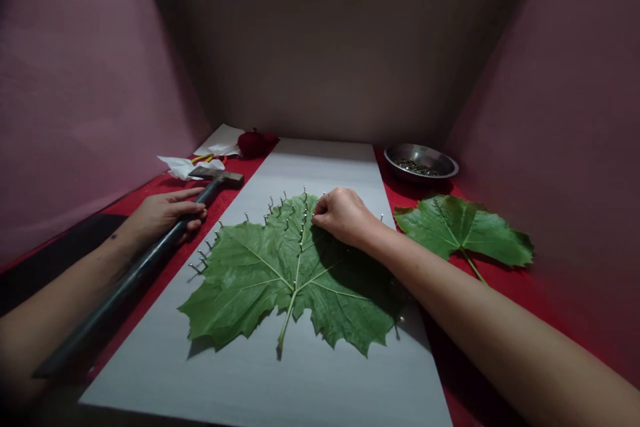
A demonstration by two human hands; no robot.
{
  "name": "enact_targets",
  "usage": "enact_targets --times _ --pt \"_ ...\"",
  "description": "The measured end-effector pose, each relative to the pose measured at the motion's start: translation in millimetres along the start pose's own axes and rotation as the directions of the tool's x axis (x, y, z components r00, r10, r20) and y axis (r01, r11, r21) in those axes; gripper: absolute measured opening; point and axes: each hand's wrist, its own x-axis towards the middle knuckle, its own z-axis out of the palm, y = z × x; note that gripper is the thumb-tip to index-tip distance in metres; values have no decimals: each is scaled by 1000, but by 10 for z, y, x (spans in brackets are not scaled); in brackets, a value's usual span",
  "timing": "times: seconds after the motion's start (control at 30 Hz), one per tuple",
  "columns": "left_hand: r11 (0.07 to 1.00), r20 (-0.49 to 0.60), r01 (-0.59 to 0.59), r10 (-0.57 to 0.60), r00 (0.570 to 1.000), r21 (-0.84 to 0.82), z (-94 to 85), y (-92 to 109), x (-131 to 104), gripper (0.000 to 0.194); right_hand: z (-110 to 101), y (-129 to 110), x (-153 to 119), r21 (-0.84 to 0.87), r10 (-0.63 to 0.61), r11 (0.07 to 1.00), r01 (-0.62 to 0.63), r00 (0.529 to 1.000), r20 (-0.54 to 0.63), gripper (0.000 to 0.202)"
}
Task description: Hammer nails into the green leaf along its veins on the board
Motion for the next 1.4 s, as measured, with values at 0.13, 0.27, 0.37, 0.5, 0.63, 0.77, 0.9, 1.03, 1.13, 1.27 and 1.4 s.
enact_targets --times 0.13,0.27,0.37,0.5,0.63,0.77,0.9,1.03,1.13,1.27,1.4 --pt "999 0 -2 2 1000 33 -26 -25 0 63 -1 4 -2 7 18 1000 -18 1000 13 18" --pt "997 -26 -49 50 998 66 -48 71 -104 68 -1 -6 -1 6 18 1000 -18 1000 -1 19" --pt "984 -43 -157 161 986 80 -15 270 -319 62 -5 -21 2 5 29 1000 -29 1000 3 19" --pt "957 -15 -209 216 976 201 129 554 -729 64 -5 -27 2 18 46 999 -46 999 1 20" --pt "932 206 -214 157 966 294 358 665 -1074 63 -4 -23 3 34 60 998 -60 998 -2 19" --pt "854 369 -352 209 906 382 599 670 -1206 55 -14 -25 -2 42 55 998 -54 998 -14 15" --pt "723 426 -500 308 851 476 778 694 -1178 54 -17 -22 -12 37 45 998 -44 999 -18 12" --pt "645 481 -532 277 832 548 830 750 -1130 53 6 -3 -5 -4 24 1000 -24 1000 -1 12" --pt "658 476 -521 270 837 543 789 819 -1147 52 34 22 18 -25 18 1000 -18 1000 -19 14" --pt "656 392 -522 352 850 545 781 858 -1170 56 56 45 48 -36 -9 999 7 999 -31 19" --pt "624 448 -532 306 840 572 847 815 -1134 53 43 34 42 -51 5 999 -6 1000 -19 17"
